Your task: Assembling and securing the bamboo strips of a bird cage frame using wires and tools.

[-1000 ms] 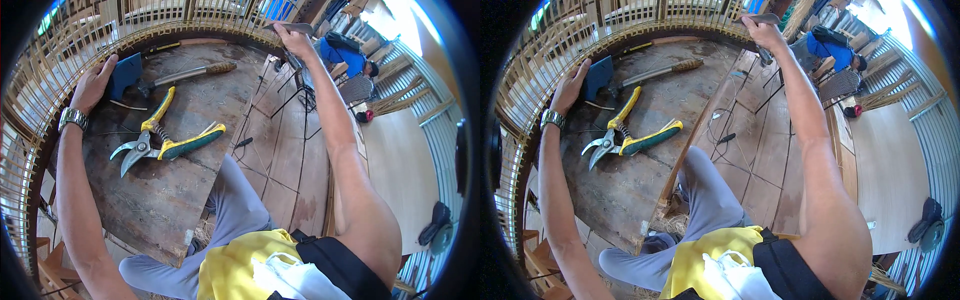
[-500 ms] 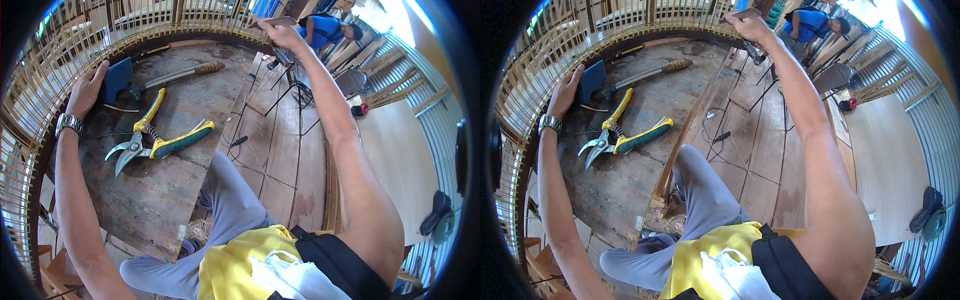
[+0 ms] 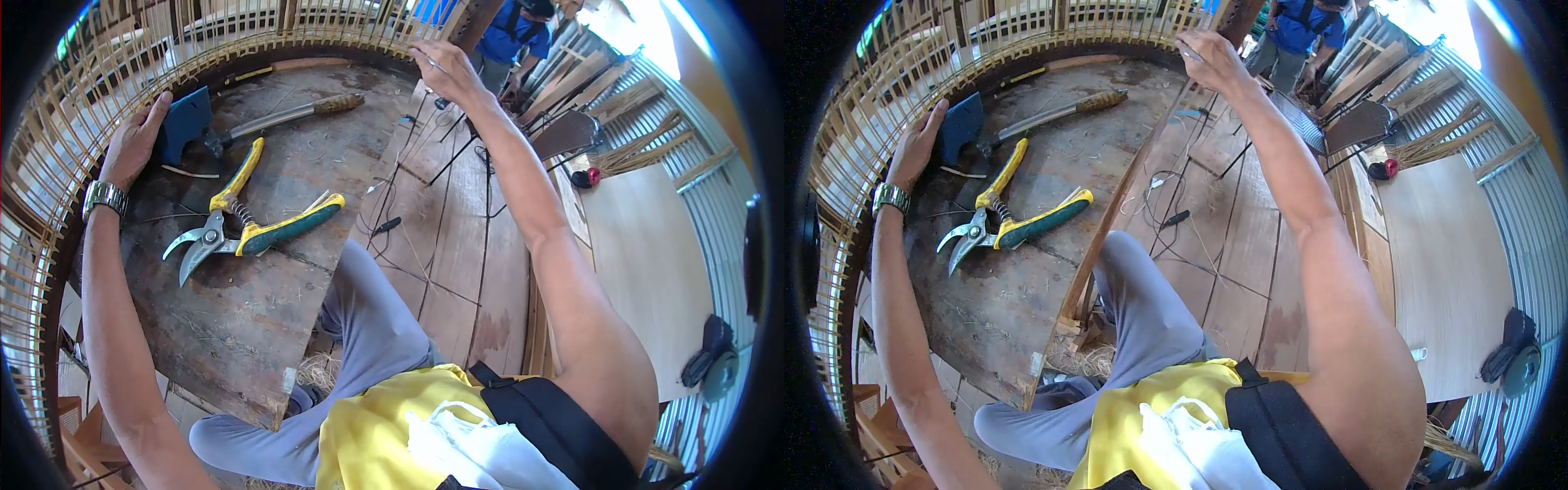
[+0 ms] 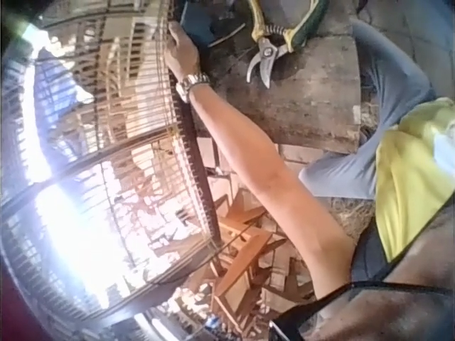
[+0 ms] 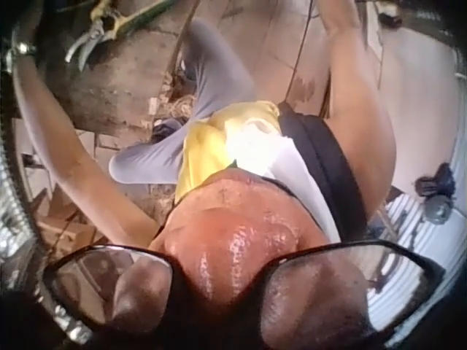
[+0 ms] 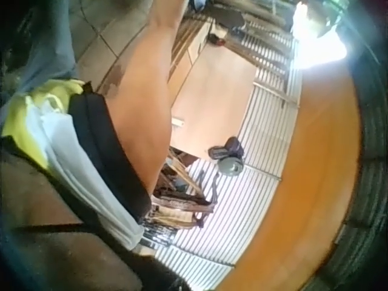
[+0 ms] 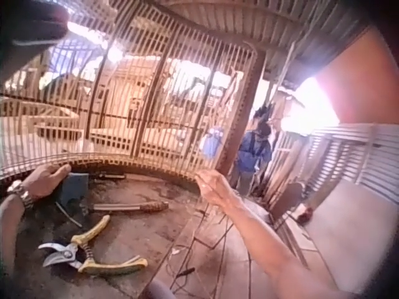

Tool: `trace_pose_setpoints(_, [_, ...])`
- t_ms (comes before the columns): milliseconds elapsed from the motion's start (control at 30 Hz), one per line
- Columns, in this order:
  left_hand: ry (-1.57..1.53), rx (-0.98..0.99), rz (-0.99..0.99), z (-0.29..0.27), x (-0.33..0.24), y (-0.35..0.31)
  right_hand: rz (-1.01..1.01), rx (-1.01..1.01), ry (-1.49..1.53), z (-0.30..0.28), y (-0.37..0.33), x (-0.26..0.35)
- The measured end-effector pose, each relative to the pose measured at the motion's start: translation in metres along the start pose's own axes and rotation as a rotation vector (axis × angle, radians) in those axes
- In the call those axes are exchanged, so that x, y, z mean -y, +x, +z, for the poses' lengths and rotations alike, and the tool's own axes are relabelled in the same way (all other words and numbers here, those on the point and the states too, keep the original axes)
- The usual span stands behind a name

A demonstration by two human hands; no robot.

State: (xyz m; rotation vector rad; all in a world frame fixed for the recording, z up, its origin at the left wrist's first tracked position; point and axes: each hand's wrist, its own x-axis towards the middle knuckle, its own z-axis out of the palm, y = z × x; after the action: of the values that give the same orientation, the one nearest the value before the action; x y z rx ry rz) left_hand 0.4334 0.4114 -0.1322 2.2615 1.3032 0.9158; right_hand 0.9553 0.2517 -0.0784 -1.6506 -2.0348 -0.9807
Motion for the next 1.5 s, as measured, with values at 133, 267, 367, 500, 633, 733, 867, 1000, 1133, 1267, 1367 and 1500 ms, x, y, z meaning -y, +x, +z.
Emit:
trace_pose_setpoints(133, [-0.021,0.004,0.015,-0.001,-0.001,0.0,0.211,0.089,0.26,-0.027,0.005,-0.026])
trace_pose_setpoints(267, [-0.039,-0.012,0.02,0.0,0.002,-0.001,0.27,0.057,0.311,-0.039,-0.002,-0.045])
trace_pose_setpoints(367, [-0.02,0.005,0.021,-0.001,0.003,0.0,0.217,0.006,0.334,-0.031,-0.006,-0.043])
trace_pose_setpoints(500, [-0.047,0.024,-0.003,-0.001,0.001,0.001,0.147,0.022,0.223,-0.015,-0.01,-0.026])
trace_pose_setpoints(633, [-0.001,0.068,-0.017,-0.005,-0.003,0.001,0.052,0.105,0.1,-0.02,-0.006,-0.018])
trace_pose_setpoints(733, [-0.019,0.033,0.023,-0.004,-0.005,-0.001,0.196,0.11,0.246,-0.04,0.001,-0.029])
trace_pose_setpoints(867, [-0.011,-0.012,0.005,-0.001,-0.003,-0.005,0.192,0.017,0.313,-0.051,-0.004,-0.037])
trace_pose_setpoints(1000, [0.006,0.002,0.011,-0.002,0.001,0.002,0.248,-0.041,0.25,-0.04,-0.015,-0.036])
trace_pose_setpoints(1133, [-0.024,-0.026,0.018,0.001,0.004,0.002,0.158,0.041,0.235,-0.027,-0.024,-0.034])
trace_pose_setpoints(1267, [-0.059,-0.014,0.012,0.001,0.002,0.0,0.197,0.04,0.244,-0.021,-0.029,-0.032])
trace_pose_setpoints(1367, [-0.061,0.014,-0.019,0.0,0.0,0.0,0.189,0.032,0.24,-0.02,-0.029,-0.033])
trace_pose_setpoints(1500, [-0.056,-0.021,0.018,0.001,0.002,0.0,0.275,-0.018,0.301,-0.022,-0.028,-0.035])
